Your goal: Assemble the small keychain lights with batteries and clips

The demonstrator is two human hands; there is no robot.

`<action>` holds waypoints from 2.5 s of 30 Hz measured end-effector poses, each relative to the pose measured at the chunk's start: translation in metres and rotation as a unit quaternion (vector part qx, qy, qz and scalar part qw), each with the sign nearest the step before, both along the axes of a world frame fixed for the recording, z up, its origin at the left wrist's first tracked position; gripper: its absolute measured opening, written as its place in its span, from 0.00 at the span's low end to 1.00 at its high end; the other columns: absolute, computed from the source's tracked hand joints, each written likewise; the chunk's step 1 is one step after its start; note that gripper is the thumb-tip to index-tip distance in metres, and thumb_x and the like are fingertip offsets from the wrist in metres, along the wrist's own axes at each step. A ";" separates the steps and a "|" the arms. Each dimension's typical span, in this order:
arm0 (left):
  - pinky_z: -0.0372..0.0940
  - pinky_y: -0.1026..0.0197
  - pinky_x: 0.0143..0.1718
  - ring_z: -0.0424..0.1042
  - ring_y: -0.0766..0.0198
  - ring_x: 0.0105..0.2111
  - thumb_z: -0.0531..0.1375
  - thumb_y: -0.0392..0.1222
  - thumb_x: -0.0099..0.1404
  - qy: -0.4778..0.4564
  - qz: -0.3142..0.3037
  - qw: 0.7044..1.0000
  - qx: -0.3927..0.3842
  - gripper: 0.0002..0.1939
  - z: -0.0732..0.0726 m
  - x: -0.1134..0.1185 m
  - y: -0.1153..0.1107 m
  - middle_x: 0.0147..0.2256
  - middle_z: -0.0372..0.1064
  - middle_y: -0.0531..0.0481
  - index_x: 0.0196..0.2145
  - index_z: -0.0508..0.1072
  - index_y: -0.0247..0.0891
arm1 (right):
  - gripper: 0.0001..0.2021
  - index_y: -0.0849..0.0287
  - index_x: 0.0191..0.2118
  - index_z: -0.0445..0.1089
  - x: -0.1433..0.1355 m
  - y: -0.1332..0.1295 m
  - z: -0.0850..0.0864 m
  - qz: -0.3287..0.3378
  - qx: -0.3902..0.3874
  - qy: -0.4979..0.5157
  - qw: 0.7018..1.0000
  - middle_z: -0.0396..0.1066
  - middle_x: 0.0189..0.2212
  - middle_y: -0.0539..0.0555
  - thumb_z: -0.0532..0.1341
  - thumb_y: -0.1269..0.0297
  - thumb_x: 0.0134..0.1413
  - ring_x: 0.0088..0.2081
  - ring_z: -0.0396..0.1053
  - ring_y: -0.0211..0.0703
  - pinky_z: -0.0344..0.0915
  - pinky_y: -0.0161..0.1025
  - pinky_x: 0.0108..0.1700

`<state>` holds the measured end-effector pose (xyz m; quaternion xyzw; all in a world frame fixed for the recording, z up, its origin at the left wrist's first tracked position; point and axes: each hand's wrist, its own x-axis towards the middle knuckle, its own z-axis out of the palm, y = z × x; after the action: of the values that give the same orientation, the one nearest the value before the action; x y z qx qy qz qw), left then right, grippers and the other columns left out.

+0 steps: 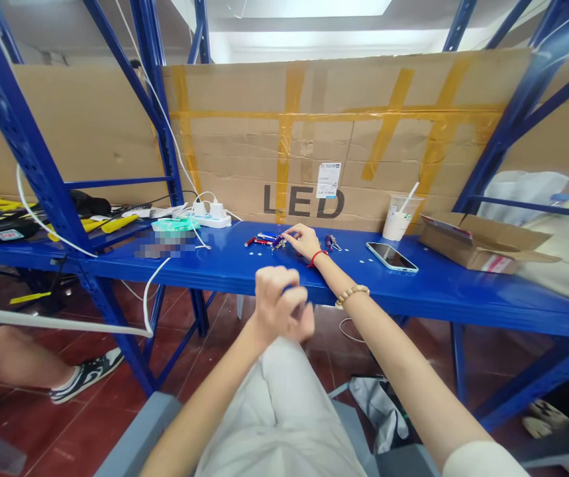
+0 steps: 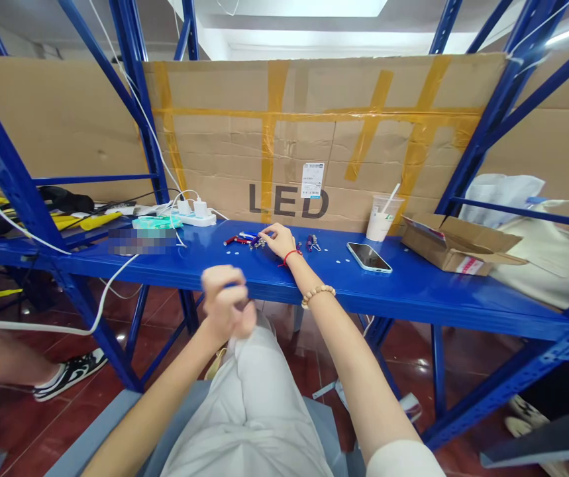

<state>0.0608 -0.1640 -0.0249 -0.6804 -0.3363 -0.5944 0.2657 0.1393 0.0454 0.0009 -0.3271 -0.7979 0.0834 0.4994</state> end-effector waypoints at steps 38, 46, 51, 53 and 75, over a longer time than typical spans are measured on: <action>0.59 0.64 0.30 0.62 0.67 0.23 0.48 0.31 0.50 -0.142 -0.104 0.884 -0.433 0.07 0.019 -0.068 0.133 0.22 0.64 0.54 0.22 0.64 0.37 | 0.13 0.45 0.42 0.73 -0.005 -0.017 0.000 -0.008 -0.050 -0.273 0.961 0.62 0.51 0.53 0.55 0.53 0.56 0.53 0.54 0.51 0.49 0.52 0.53; 0.60 0.62 0.33 0.64 0.65 0.25 0.49 0.33 0.48 -0.130 -0.114 0.880 -0.442 0.07 0.019 -0.069 0.134 0.23 0.67 0.53 0.20 0.66 0.37 | 0.11 0.49 0.36 0.76 -0.001 -0.012 0.002 -0.020 -0.027 -0.262 0.965 0.65 0.48 0.53 0.61 0.52 0.49 0.50 0.58 0.48 0.52 0.48 0.51; 0.62 0.61 0.35 0.67 0.63 0.27 0.50 0.34 0.49 -0.129 -0.121 0.878 -0.446 0.07 0.017 -0.070 0.137 0.23 0.68 0.52 0.22 0.66 0.38 | 0.11 0.49 0.36 0.76 0.000 -0.007 -0.001 -0.009 -0.023 -0.253 0.967 0.68 0.45 0.52 0.60 0.53 0.51 0.49 0.60 0.48 0.54 0.47 0.49; 0.62 0.60 0.36 0.67 0.63 0.28 0.50 0.34 0.49 -0.128 -0.124 0.877 -0.446 0.07 0.016 -0.070 0.138 0.23 0.68 0.52 0.22 0.67 0.37 | 0.11 0.50 0.35 0.76 -0.001 -0.005 -0.002 -0.003 -0.020 -0.248 0.968 0.69 0.45 0.52 0.60 0.53 0.51 0.49 0.61 0.48 0.55 0.45 0.48; 0.62 0.62 0.35 0.66 0.66 0.26 0.51 0.30 0.53 -0.147 -0.106 0.872 -0.455 0.06 0.014 -0.069 0.139 0.24 0.69 0.53 0.25 0.66 0.37 | 0.05 0.58 0.30 0.76 -0.003 -0.003 0.001 0.075 -0.006 -0.134 0.988 0.74 0.32 0.52 0.64 0.65 0.45 0.36 0.70 0.38 0.63 0.34 0.41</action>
<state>-0.0083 -0.0250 -0.0106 -0.6619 -0.5312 -0.4933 -0.1906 0.1365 0.0421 0.0017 -0.2780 -0.8794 0.0806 0.3779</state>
